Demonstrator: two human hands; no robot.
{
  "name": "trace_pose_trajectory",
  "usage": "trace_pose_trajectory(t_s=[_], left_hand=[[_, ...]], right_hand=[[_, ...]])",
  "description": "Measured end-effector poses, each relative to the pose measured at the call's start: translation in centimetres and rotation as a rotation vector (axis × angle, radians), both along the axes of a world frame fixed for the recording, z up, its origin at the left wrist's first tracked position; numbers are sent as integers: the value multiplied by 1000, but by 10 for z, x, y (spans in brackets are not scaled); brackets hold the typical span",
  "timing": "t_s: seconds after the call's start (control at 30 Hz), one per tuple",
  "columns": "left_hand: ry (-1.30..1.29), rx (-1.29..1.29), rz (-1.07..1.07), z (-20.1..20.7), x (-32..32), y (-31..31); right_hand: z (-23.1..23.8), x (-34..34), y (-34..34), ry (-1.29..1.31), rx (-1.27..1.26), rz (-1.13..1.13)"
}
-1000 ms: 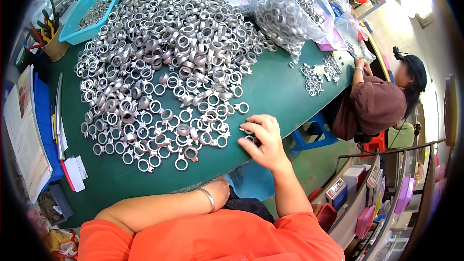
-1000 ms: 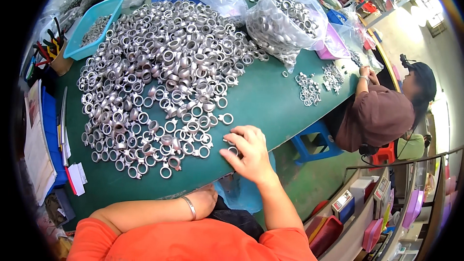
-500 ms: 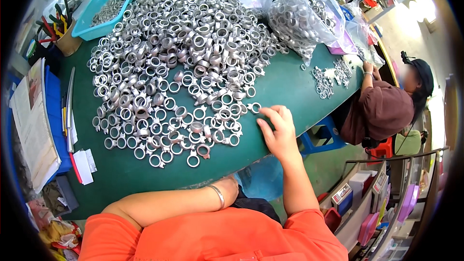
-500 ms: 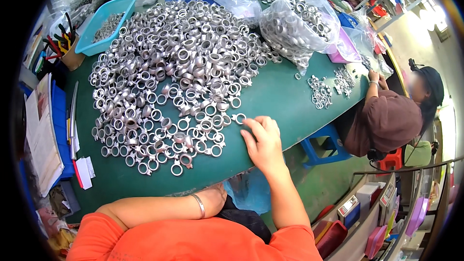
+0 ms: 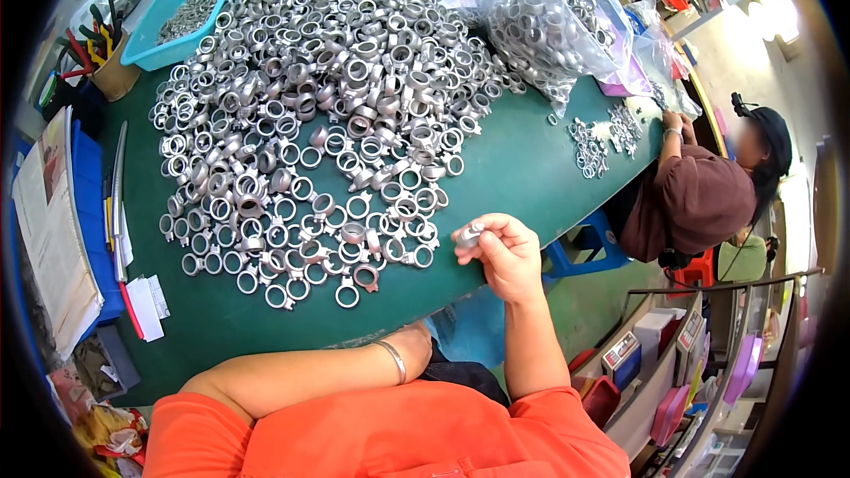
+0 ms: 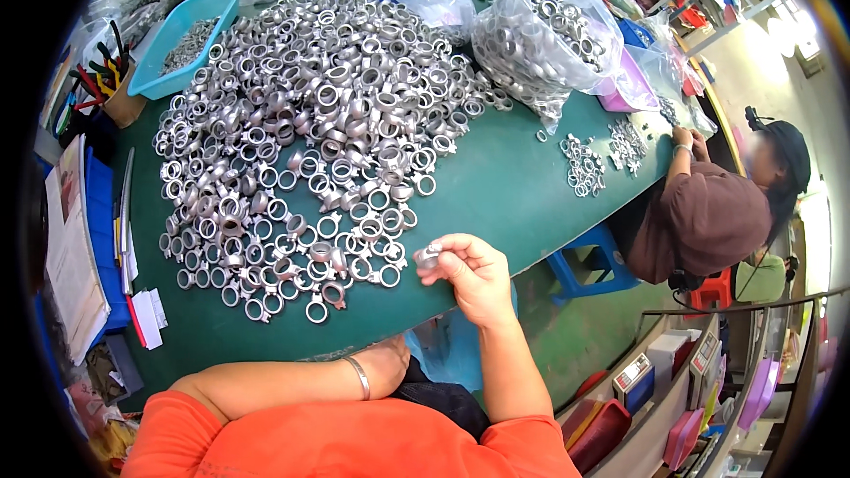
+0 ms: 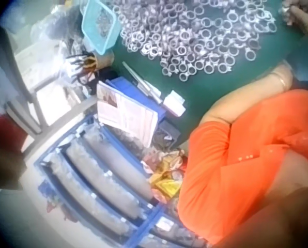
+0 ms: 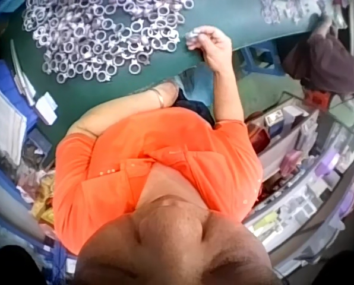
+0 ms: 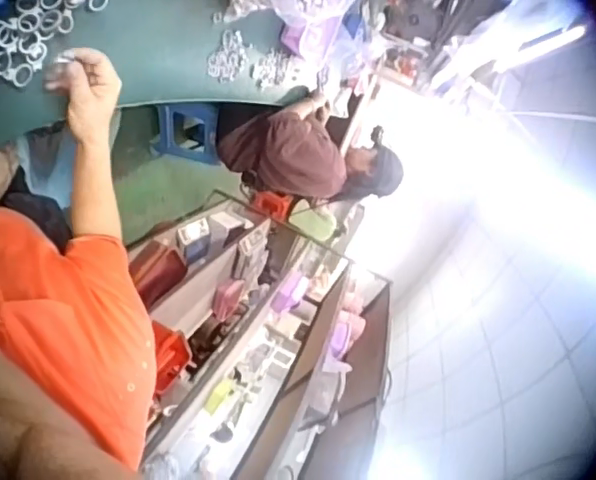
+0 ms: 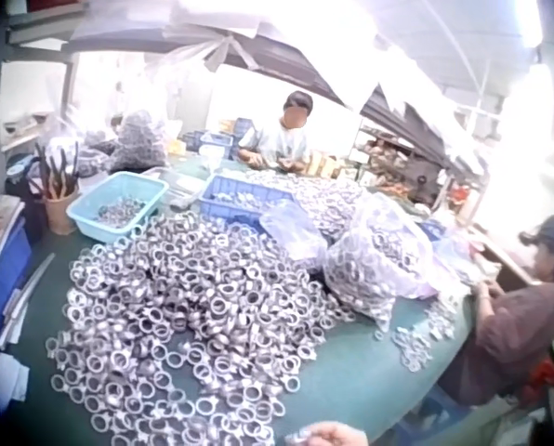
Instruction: The person picks up metal ring components from a pile on a table, turns each piece by hand, and places them onto the work surface.
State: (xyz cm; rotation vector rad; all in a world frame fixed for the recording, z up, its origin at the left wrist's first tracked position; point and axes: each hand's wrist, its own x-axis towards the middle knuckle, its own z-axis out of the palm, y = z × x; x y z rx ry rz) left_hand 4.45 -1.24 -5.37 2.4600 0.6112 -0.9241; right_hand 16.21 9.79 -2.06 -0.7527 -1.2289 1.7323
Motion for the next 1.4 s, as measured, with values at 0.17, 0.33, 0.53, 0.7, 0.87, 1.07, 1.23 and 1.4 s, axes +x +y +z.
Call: trace_pose_trajectory(t_s=[0.17, 0.33, 0.53, 0.7, 0.87, 1.07, 1.23, 1.4], left_hand=[[-51, -7, 70, 3, -4, -2], [-84, 42, -41, 1, -6, -2], [-30, 4, -56, -6, 2, -3], [-163, 210, 68, -30, 4, -16], [-40, -4, -34, 3, 1, -1], [0, -25, -48, -3, 6, 0], [-88, -36, 108, -9, 3, -5], [-48, -32, 14, 3, 0, 0]], right_hand=[[-1, 0, -2, 97, -192, 29], [12, -8, 2, 118, -174, -18], [12, -38, 16, -853, 660, -184], [13, -35, 17, -904, 655, -113], [10, -16, 12, -615, 585, -76], [2, -4, -1, -51, -93, 43], [1, -10, -7, -5, -174, 83], [1, -10, -9, -4, -132, 112]])
